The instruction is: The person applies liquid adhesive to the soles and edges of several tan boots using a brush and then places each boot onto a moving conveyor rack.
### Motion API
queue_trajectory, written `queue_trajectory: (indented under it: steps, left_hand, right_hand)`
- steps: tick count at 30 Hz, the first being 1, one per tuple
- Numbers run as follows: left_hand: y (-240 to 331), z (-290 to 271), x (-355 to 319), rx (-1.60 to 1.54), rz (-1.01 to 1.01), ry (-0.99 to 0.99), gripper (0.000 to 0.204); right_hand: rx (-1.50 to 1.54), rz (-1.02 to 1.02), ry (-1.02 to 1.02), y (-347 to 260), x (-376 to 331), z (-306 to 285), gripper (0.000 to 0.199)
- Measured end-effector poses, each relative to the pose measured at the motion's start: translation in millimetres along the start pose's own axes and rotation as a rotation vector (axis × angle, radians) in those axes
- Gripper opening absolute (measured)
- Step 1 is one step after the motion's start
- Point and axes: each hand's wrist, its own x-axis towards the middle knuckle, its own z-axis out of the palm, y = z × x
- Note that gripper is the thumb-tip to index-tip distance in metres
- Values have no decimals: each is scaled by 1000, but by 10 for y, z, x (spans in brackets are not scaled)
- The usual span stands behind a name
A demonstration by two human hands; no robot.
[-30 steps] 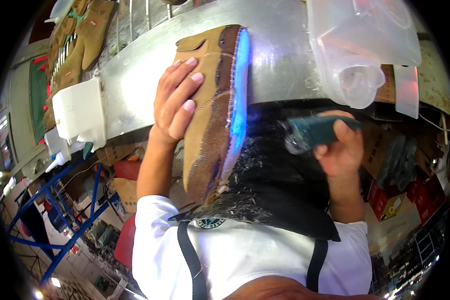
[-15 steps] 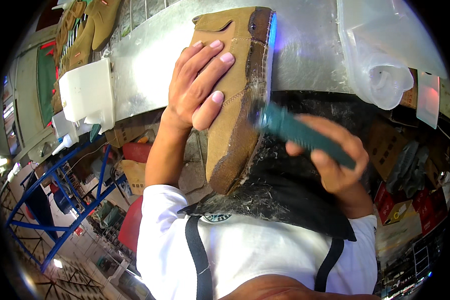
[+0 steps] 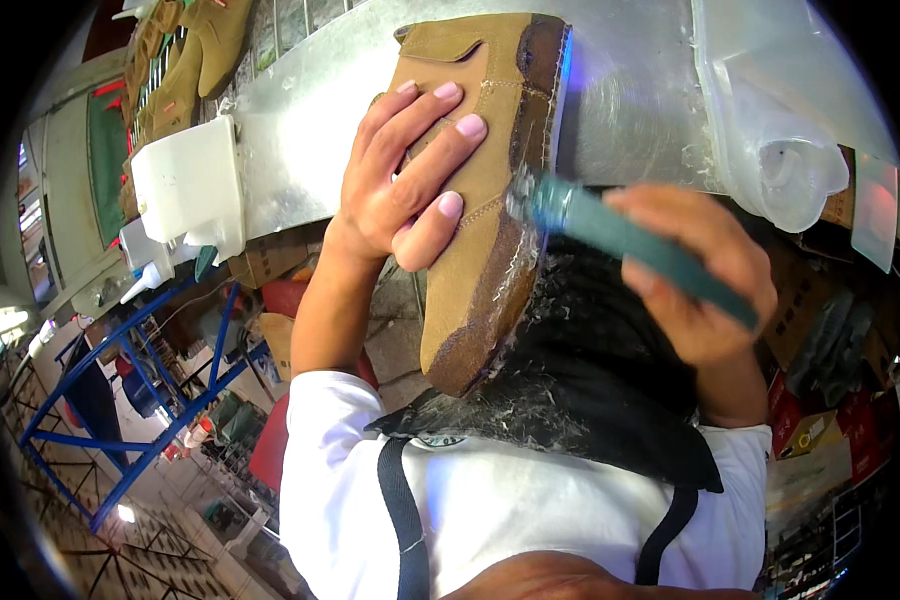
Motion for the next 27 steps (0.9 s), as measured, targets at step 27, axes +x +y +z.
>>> queue_trajectory:
  steps: [27]
  left_hand:
    - [35,-114,183,-32,-64,-123,27]
  right_hand:
    - [157,185,100,113,148,-11,16]
